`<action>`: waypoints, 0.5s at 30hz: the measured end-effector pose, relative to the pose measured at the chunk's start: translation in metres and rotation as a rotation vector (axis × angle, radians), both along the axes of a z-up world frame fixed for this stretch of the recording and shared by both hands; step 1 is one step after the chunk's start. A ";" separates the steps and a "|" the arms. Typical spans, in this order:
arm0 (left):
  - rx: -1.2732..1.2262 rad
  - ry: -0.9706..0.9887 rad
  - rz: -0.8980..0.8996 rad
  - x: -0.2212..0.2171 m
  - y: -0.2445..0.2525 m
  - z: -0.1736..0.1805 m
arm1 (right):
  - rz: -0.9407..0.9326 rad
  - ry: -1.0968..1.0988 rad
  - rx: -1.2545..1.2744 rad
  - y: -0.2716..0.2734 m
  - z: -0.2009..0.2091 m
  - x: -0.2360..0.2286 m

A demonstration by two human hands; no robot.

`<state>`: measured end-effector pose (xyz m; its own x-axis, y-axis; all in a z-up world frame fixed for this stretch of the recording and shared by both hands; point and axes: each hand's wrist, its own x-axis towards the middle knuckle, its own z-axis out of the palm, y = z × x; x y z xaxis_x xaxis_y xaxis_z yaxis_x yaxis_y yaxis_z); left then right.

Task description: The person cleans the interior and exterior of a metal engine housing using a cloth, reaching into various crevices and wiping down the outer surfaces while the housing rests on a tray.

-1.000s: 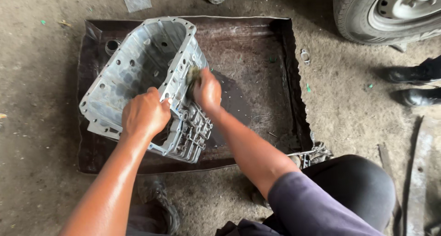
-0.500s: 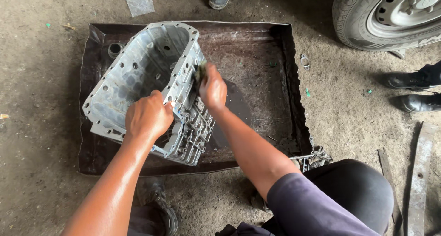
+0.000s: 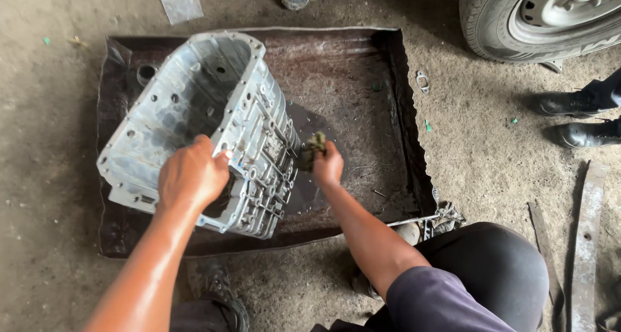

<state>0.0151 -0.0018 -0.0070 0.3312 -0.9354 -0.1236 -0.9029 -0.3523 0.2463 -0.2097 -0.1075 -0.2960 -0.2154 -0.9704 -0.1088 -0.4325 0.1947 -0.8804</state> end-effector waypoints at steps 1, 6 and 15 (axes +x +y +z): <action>-0.015 -0.009 0.000 0.003 -0.001 0.000 | 0.044 0.100 0.027 -0.006 -0.020 -0.014; 0.044 0.015 0.038 0.006 -0.003 0.000 | 0.416 0.416 0.328 -0.013 -0.102 -0.049; 0.147 0.132 0.099 0.024 -0.006 -0.018 | 0.753 0.829 0.418 0.051 -0.100 -0.036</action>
